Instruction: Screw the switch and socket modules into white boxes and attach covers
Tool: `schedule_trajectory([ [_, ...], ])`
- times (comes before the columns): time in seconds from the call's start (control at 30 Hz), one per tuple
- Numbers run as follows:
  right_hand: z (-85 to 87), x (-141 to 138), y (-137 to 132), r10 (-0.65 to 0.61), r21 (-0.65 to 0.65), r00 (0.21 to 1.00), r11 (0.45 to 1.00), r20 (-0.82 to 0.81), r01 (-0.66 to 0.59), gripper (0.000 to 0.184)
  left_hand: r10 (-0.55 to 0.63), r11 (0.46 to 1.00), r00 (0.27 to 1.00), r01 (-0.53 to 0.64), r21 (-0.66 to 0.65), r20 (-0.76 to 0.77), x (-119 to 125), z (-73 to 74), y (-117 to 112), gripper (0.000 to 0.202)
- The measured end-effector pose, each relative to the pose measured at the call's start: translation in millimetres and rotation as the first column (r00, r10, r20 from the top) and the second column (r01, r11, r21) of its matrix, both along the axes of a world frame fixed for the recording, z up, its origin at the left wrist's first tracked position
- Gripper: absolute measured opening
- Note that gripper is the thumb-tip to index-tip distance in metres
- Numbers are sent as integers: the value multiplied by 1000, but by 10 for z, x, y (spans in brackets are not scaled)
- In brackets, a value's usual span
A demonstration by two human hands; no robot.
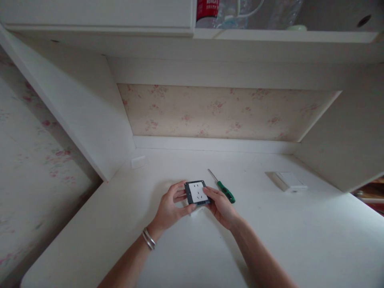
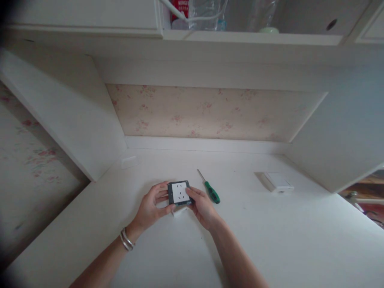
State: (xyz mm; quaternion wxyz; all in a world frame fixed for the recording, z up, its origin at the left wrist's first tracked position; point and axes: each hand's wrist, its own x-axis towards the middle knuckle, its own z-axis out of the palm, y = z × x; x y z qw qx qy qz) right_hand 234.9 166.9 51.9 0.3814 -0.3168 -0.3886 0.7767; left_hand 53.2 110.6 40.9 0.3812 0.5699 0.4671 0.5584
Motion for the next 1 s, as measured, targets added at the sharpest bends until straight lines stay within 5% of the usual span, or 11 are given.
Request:
schedule_trajectory([
  [0.17,-76,7,7,-76,13,996,997,-35,77,25,-29,986,954,76,-148,299,45,18,46,62],
  [0.37,-61,-42,-60,-30,56,999,998,-33,32,33,-103,942,900,225,-250,423,45,48,42,43],
  [0.63,-133,-81,-90,-100,147,994,985,43,92,35,-87,943,933,190,-273,351,5,-9,74,38],
  [0.77,-192,-98,-84,-247,243,965,945,89,220,37,-23,951,927,136,-278,374,15,-17,87,45],
  [1.0,-278,-111,-73,-322,397,924,890,205,222,40,-15,942,912,151,-300,411,3,-38,77,49],
])
